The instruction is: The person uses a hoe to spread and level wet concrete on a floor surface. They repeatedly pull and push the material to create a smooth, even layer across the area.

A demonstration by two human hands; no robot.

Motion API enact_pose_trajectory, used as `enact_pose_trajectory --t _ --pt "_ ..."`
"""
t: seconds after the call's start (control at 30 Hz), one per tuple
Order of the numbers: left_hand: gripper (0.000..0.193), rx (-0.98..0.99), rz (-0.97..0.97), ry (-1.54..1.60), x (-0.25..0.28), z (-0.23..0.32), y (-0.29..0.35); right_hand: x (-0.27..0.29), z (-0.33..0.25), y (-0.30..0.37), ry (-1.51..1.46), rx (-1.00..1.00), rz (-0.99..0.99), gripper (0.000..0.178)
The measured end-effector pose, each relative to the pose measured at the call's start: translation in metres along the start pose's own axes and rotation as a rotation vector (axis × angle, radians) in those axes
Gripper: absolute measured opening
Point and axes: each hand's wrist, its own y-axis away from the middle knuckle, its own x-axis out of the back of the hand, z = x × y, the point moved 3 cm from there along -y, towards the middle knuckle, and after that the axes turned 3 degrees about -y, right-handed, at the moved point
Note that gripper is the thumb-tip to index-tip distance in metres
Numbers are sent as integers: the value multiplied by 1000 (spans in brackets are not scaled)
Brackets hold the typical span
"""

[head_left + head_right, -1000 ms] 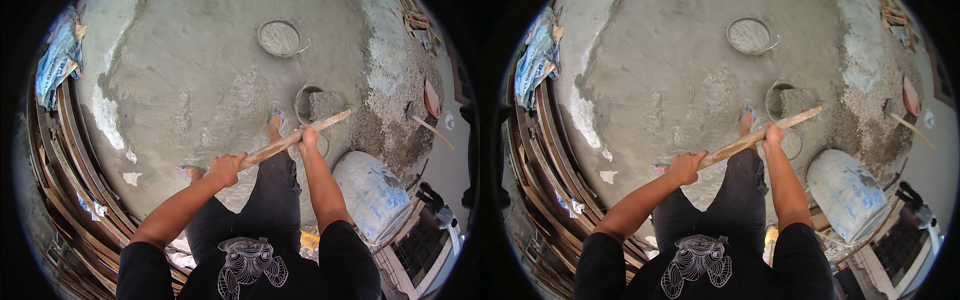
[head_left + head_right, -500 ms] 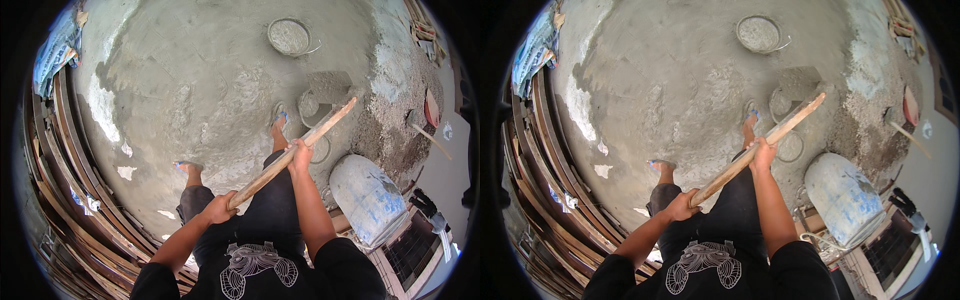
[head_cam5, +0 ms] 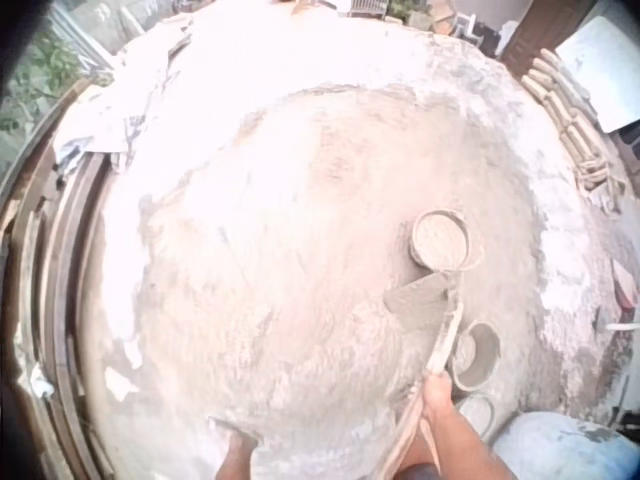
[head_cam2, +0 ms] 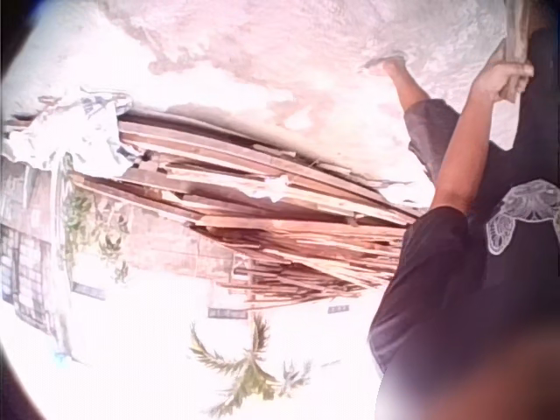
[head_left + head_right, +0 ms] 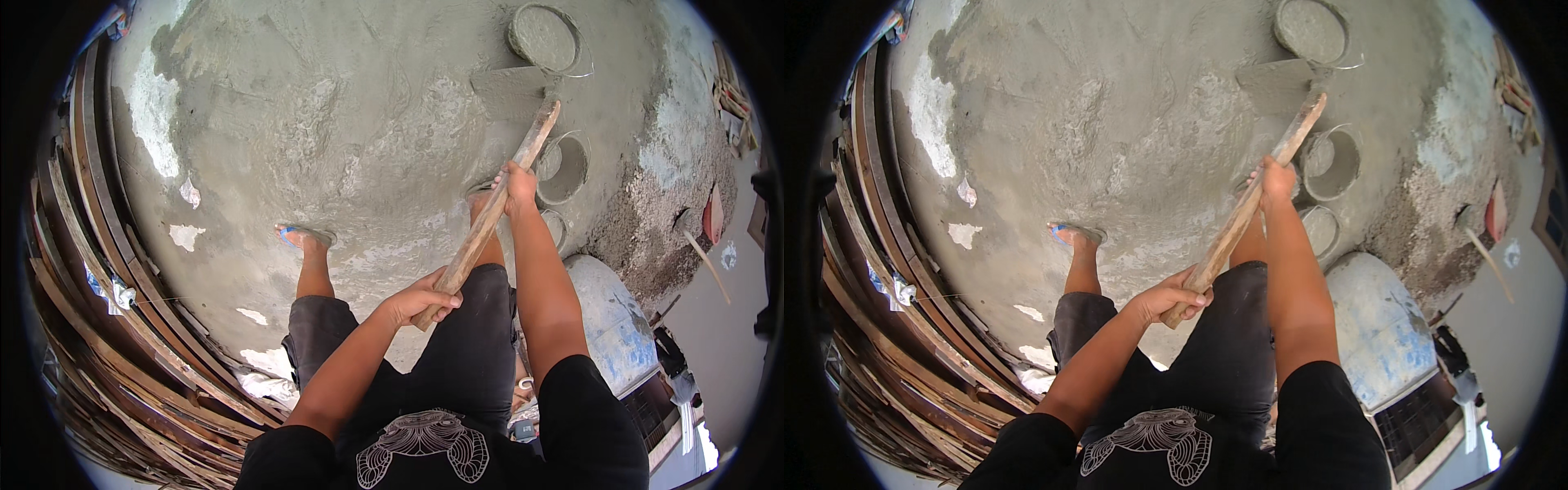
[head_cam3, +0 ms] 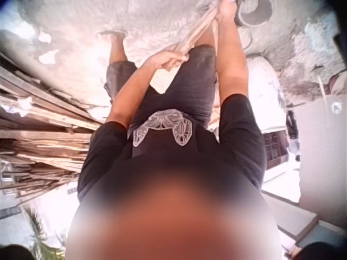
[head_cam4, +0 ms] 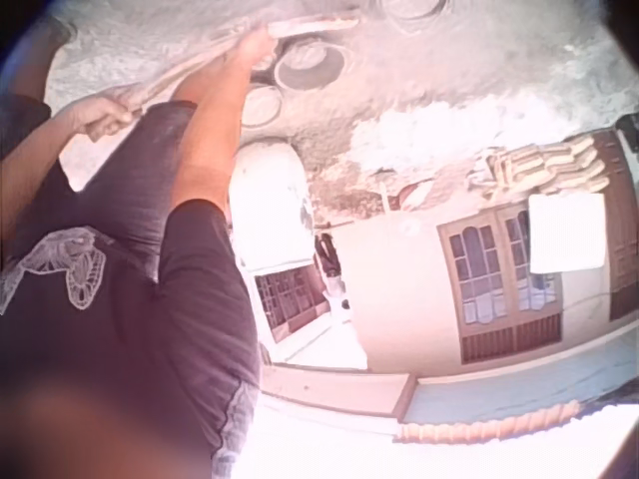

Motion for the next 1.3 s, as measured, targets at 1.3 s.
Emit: enact_pose_trajectory --t 1.3 --pt "38 204 379 -276 -359 58 85 49 -26 140 -440 -759 -653 25"
